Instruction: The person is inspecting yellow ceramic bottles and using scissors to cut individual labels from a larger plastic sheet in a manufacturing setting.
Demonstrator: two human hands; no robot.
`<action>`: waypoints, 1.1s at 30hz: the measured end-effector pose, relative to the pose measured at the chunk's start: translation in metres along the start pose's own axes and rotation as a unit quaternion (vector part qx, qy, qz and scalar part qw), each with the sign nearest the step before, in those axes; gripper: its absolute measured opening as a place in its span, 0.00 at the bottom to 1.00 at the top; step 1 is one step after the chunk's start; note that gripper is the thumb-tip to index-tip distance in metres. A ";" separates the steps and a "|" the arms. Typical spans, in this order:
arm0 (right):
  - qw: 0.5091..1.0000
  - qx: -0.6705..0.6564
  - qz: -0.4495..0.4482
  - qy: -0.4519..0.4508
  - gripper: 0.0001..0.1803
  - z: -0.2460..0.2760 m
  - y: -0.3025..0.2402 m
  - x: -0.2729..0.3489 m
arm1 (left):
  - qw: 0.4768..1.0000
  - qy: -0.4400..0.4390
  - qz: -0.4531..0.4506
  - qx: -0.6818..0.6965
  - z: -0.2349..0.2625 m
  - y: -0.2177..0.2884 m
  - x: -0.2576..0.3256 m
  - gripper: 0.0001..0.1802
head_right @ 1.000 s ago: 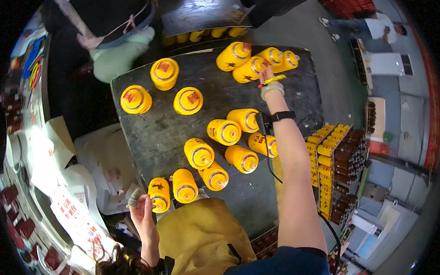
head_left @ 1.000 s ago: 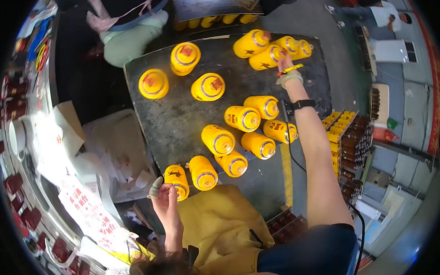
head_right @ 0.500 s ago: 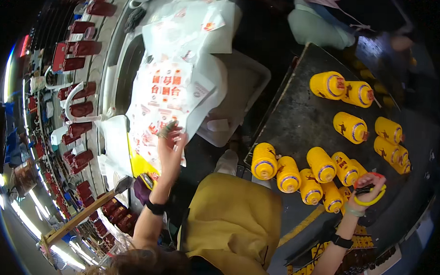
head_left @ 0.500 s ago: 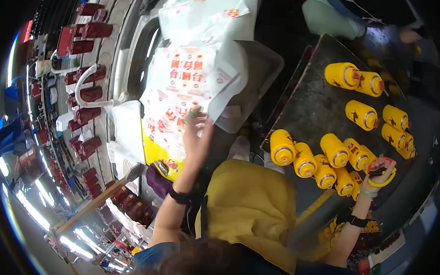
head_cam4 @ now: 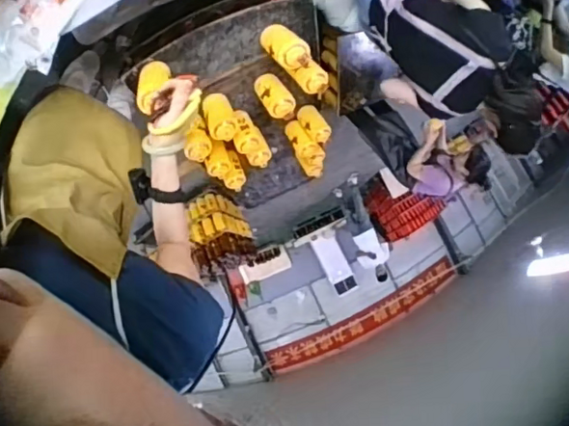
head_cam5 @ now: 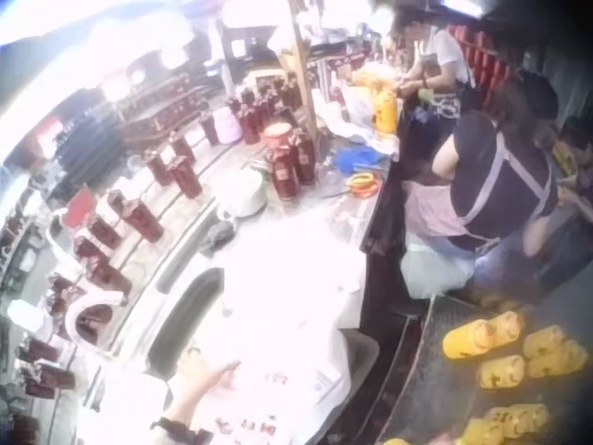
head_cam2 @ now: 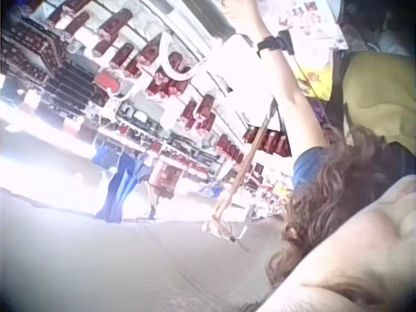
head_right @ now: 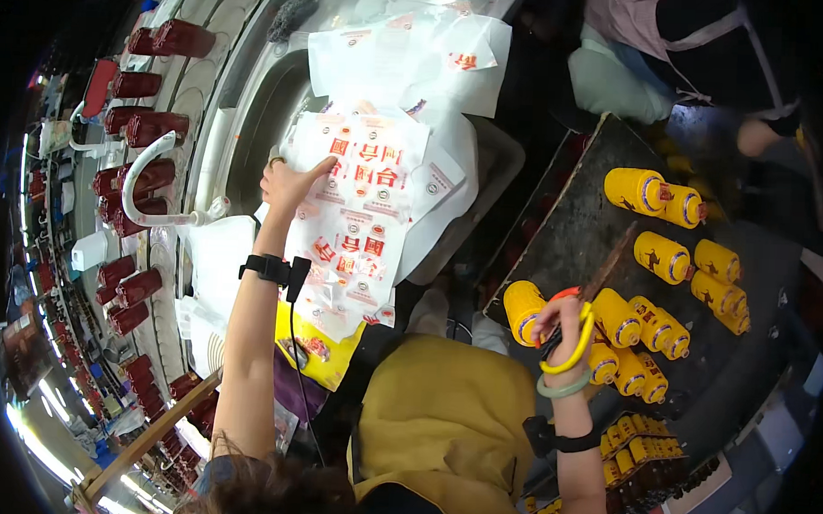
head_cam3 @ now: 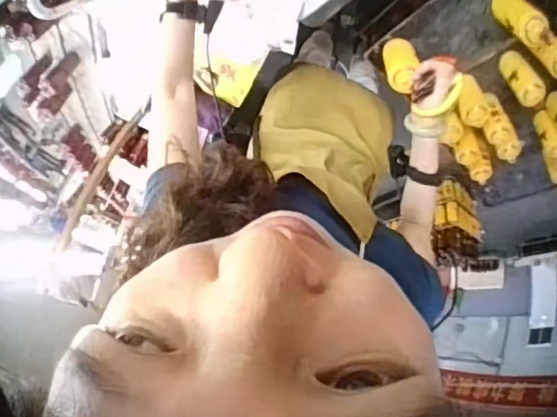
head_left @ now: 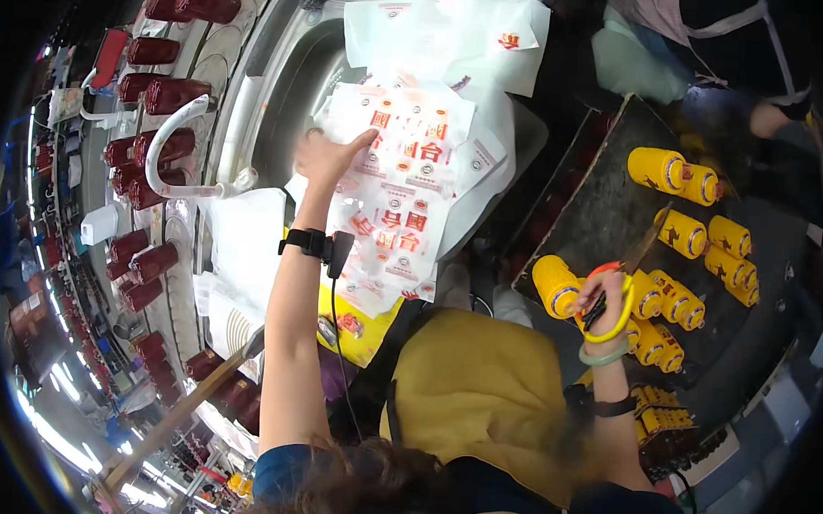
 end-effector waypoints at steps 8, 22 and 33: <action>0.999 0.040 -0.019 -0.024 0.23 -0.045 0.012 0.018 | 0.970 -0.093 -0.005 0.224 -0.005 -0.045 -0.044 0.50; 0.944 0.163 0.035 -0.284 0.37 -0.142 0.011 0.043 | 0.940 0.095 -0.085 0.315 0.056 -0.050 -0.032 0.17; 0.851 0.308 0.023 -0.426 0.15 -0.192 0.054 0.057 | 0.780 -0.260 0.060 0.566 0.066 0.033 0.129 0.22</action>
Point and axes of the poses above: each hand's wrist, its own x-axis away from the middle knuckle, its own z-axis out of the back of the hand, y = z × x, the point moved 10 cm from there along -x, towards the middle knuckle, and after that the axes turned 10 degrees about y, right-handed, at the moved point
